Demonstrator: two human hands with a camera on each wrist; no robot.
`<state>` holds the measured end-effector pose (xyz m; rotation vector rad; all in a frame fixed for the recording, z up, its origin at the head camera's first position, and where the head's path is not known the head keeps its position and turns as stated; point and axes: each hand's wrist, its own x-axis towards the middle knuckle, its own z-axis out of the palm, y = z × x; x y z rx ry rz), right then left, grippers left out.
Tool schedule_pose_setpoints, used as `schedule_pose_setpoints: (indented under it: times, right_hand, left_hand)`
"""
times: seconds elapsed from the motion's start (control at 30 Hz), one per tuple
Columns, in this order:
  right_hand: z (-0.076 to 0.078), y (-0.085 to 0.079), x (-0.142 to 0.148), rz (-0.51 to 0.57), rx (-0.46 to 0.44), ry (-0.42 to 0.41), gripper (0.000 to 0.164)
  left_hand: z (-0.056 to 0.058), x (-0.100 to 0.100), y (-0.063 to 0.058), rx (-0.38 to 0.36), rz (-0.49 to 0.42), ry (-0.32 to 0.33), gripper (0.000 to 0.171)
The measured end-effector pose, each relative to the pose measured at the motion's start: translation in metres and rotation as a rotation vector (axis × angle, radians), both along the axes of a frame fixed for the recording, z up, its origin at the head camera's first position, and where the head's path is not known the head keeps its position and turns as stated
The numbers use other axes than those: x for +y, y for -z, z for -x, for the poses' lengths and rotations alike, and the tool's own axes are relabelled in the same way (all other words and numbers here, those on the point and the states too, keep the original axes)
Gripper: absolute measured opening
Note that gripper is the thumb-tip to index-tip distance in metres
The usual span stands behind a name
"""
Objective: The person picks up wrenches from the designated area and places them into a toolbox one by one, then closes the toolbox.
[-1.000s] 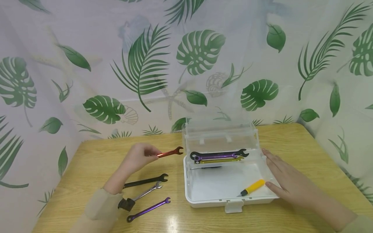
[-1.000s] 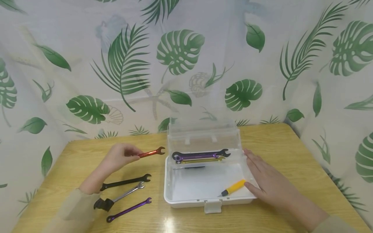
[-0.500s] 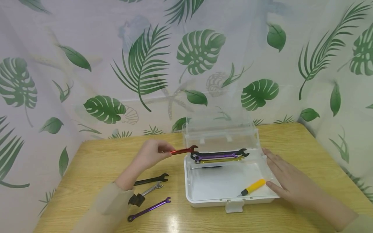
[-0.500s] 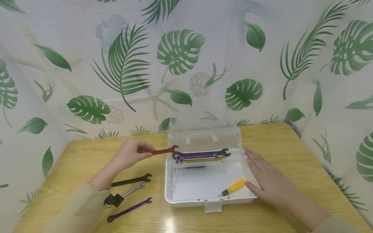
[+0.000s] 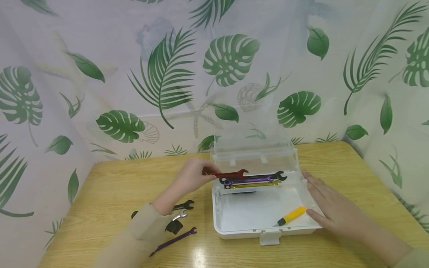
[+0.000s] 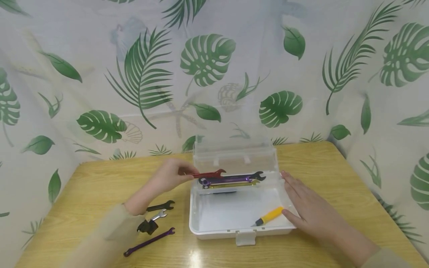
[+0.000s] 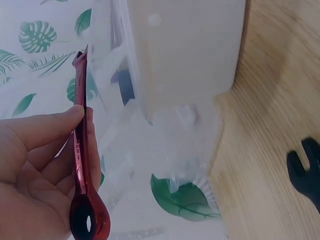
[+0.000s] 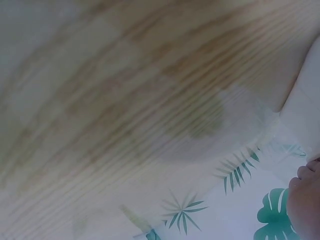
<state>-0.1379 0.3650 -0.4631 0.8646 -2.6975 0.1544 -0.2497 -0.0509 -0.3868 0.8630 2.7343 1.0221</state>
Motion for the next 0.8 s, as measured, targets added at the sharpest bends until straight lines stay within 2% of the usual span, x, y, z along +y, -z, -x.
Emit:
schedule_pose_setpoints:
  times: [0.23, 0.6, 0.8]
  right_hand:
    - [-0.001, 0.000, 0.000, -0.009, -0.013, 0.022, 0.083]
    - [-0.001, 0.002, 0.001, -0.016, -0.036, 0.044, 0.085]
    - [-0.001, 0.001, 0.000, -0.003, -0.029, 0.034, 0.085]
  left_hand:
    - [0.000, 0.020, -0.003, 0.030, 0.023, 0.018, 0.013]
    - [0.004, 0.050, -0.003, 0.015, -0.001, 0.074, 0.015]
    - [0.007, 0.066, -0.002, -0.026, -0.015, 0.075, 0.016]
